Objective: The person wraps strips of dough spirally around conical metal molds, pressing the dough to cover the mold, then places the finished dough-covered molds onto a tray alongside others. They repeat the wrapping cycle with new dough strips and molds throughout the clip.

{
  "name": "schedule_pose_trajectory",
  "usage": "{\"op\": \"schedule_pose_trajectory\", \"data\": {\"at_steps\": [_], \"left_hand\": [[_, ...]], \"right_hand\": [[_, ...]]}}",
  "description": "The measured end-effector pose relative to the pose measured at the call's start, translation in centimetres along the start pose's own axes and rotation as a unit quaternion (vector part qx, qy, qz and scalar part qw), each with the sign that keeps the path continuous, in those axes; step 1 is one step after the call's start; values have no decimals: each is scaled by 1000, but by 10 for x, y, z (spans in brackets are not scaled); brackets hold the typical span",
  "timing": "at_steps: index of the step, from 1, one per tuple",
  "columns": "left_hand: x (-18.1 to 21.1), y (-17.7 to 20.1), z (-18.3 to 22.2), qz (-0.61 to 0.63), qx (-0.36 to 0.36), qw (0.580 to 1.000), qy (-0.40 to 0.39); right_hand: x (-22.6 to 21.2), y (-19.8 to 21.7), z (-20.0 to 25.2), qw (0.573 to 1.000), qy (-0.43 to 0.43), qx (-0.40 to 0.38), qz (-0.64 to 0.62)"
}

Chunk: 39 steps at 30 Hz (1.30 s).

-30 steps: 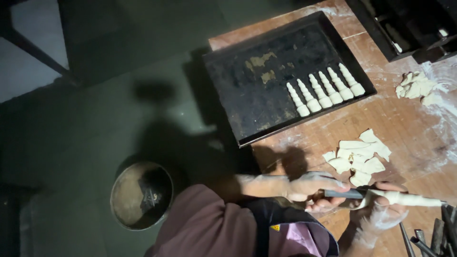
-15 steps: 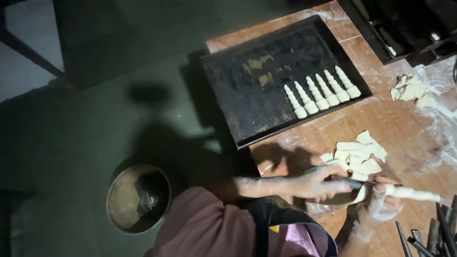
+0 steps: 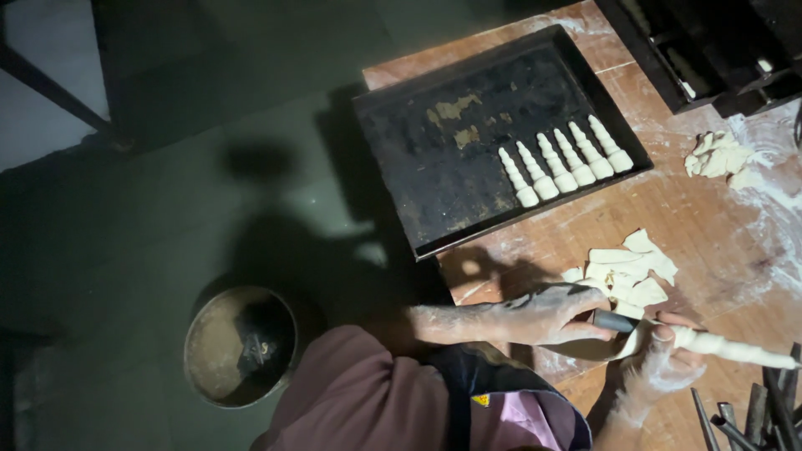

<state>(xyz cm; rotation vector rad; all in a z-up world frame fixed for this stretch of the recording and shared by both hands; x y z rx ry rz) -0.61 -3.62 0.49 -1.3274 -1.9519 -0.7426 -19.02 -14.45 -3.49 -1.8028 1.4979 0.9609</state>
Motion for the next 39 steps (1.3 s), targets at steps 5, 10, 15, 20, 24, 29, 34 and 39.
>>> {"op": "schedule_pose_trajectory", "data": {"at_steps": [5,10,15,20,24,29,34,39], "left_hand": [[-29,-14,26,451,-180,799,355],[1,0,-8,301,-99,910,267],[-12,-2,-1,139,-83,974,157],[-8,-4,-8,388,-184,829,359],[1,10,-18,103,-108,979,140],[-3,-1,-9,283,-196,824,450],[-12,3,-8,98,-128,969,186],[-12,-3,-3,51,-163,974,147]], "right_hand": [[-20,-18,3,987,-20,-35,-155],[-15,-17,6,994,-35,-21,-105],[-32,-25,8,997,-3,-24,-77],[-34,-33,8,991,-67,-44,-109],[-22,-26,14,993,-68,-38,-86],[-32,-31,11,985,-69,-58,-149],[-17,-24,15,990,-97,-51,-91],[-13,-17,20,995,-81,-45,-42]]}}
Point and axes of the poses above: each hand's wrist, its own z-axis away from the middle knuckle, its own y-axis out of the back of the hand, x = y × z, the point moved 2 cm from there along -z, towards the middle knuckle, and after that the axes turned 4 degrees about y, right-handed, at the moved point
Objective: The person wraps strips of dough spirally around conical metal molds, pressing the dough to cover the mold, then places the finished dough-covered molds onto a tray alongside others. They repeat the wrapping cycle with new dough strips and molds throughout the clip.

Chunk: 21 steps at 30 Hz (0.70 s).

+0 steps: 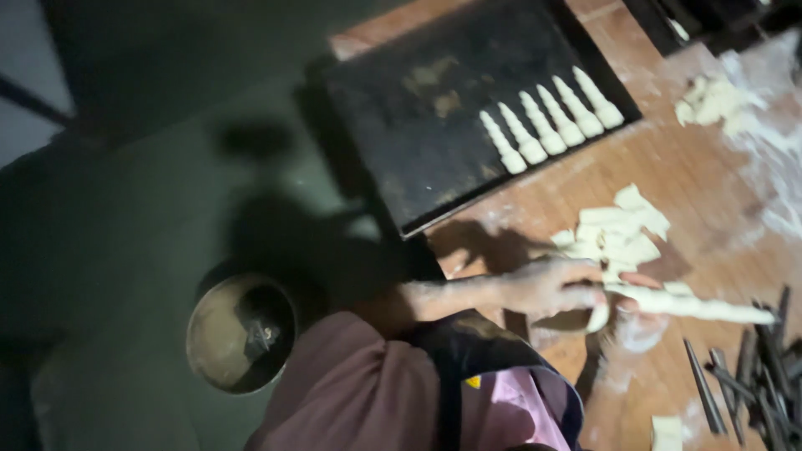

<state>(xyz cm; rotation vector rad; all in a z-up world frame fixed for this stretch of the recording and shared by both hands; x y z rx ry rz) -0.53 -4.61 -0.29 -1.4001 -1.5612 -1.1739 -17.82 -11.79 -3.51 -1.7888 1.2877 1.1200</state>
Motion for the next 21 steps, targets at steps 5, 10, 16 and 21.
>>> {"op": "schedule_pose_trajectory", "data": {"at_steps": [5,10,16,21], "left_hand": [[-7,-9,9,201,-21,946,255],[38,21,6,-10,21,1000,19],[36,20,9,-71,15,997,22],[2,11,13,239,-60,913,324]], "right_hand": [[-6,-8,8,999,-37,16,-18],[-31,-25,5,991,-83,54,-92],[-20,-17,14,991,-61,30,-116],[-36,-32,6,985,-82,15,-151]]}}
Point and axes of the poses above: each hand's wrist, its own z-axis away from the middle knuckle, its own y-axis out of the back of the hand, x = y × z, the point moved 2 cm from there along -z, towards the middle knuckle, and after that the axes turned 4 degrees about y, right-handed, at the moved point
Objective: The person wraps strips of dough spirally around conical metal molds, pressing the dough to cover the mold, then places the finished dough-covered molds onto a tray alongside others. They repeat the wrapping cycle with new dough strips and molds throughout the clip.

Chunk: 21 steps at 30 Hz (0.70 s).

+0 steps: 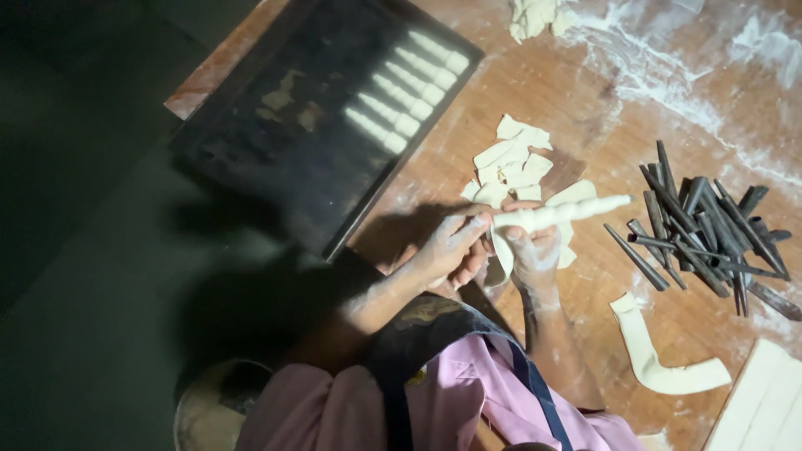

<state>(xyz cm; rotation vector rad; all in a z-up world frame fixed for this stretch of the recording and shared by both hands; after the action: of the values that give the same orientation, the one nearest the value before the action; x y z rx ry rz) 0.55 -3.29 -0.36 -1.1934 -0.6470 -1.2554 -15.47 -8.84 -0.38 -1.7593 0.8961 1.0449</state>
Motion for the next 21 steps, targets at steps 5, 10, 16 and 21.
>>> {"op": "schedule_pose_trajectory", "data": {"at_steps": [5,10,16,21], "left_hand": [[29,0,12,-231,88,935,-254],[54,-3,29,-426,122,830,-339],[3,18,10,-145,57,987,-44],[17,14,13,-100,23,992,-76]], "right_hand": [[3,3,2,996,-73,43,-7],[-9,-2,8,996,-85,38,10],[-9,-13,4,1000,-22,-7,-4],[-11,-11,2,997,-77,13,-24]]}}
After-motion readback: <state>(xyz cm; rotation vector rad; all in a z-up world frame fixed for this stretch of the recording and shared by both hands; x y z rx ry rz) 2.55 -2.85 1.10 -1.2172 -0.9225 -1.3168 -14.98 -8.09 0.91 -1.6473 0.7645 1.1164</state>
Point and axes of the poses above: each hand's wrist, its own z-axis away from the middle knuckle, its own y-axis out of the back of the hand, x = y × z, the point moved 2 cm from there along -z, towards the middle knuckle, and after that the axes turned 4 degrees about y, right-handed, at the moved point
